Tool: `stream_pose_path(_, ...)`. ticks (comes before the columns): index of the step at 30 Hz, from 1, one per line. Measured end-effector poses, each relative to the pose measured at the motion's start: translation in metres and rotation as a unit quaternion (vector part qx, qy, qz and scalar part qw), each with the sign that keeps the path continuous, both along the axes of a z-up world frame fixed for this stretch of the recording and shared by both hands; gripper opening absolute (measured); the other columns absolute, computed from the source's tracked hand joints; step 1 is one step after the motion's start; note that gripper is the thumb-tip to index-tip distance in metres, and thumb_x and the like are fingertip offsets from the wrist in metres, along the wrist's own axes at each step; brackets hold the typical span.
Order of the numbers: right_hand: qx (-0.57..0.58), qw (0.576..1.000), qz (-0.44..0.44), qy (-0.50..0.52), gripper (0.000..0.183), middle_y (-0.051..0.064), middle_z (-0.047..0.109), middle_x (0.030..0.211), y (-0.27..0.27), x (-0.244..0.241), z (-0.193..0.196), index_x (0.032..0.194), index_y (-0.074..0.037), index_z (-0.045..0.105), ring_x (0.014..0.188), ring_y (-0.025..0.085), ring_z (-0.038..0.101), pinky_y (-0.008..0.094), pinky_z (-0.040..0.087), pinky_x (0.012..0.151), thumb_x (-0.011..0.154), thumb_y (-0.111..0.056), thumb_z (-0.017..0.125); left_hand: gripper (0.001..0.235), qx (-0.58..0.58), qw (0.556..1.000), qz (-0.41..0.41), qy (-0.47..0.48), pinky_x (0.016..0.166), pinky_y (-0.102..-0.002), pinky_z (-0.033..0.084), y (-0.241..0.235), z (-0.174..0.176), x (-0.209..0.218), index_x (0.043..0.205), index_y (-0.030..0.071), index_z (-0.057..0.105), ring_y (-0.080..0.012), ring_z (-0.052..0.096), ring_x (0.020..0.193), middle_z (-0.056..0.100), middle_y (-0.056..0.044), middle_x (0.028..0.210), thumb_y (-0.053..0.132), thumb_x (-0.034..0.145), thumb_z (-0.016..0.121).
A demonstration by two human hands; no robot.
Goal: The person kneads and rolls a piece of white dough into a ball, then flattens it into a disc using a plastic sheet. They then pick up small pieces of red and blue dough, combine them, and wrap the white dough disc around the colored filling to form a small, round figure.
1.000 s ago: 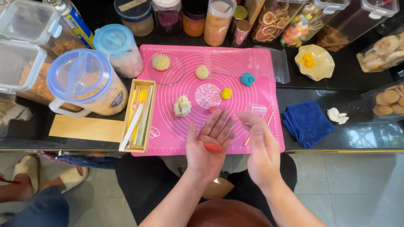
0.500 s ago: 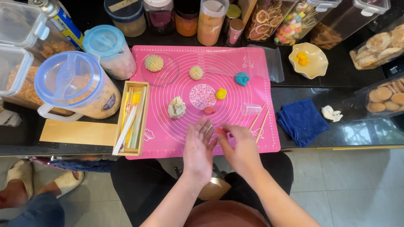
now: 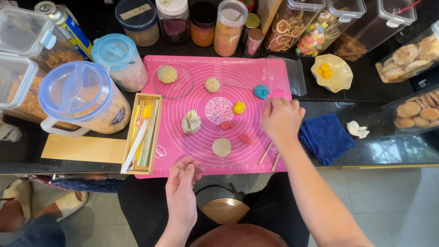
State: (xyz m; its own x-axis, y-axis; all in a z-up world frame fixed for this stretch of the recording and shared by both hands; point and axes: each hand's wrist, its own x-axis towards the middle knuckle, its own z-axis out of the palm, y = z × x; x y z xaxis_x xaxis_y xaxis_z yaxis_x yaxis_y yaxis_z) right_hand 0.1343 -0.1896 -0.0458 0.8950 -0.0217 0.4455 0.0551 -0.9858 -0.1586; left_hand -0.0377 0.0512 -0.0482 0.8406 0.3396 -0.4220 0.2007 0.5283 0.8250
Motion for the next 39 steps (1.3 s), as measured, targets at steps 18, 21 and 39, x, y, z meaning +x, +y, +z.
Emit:
stream_pose_path(18, 0.127, 0.968, -0.04, 0.214, 0.056, 0.025, 0.065, 0.116, -0.031, 0.083, -0.035, 0.122, -0.006, 0.062, 0.103, 0.044, 0.065, 0.05, 0.05, 0.09, 0.08, -0.037, 0.084, 0.021, 0.026, 1.0, 0.008, 0.002, 0.087, -0.034, 0.056, 0.008, 0.0, -0.016, 0.117, -0.001, 0.067, -0.0247, 0.07, 0.091, 0.071, -0.015, 0.101, -0.001, 0.097, 0.059)
stream_pose_path(21, 0.15, 0.96, -0.037, 0.233, 0.056, 0.017, 0.074, 0.105, -0.037, 0.05, 0.006, 0.126, -0.007, 0.068, 0.096, 0.036, 0.069, 0.045, 0.052, 0.086, 0.081, -0.039, 0.079, 0.021, 0.048, 0.998, -0.026, -0.004, 0.086, -0.032, 0.057, 0.004, 0.006, -0.014, 0.116, 0.0, 0.068, -0.0203, 0.07, 0.096, 0.07, -0.011, 0.101, 0.001, 0.096, 0.06)
stream_pose_path(39, 0.177, 0.898, 0.387, 0.114, 0.03, 0.011, 0.074, 0.112, -0.003, -0.121, 0.097, 0.119, -0.006, 0.073, 0.101, 0.03, 0.074, 0.039, 0.06, 0.088, 0.09, -0.01, 0.074, 0.044, -0.026, 0.966, -0.244, -0.077, 0.082, -0.033, 0.066, -0.069, 0.042, 0.027, 0.127, -0.003, 0.07, -0.02, 0.077, 0.09, 0.075, -0.016, 0.101, 0.01, 0.087, 0.081)
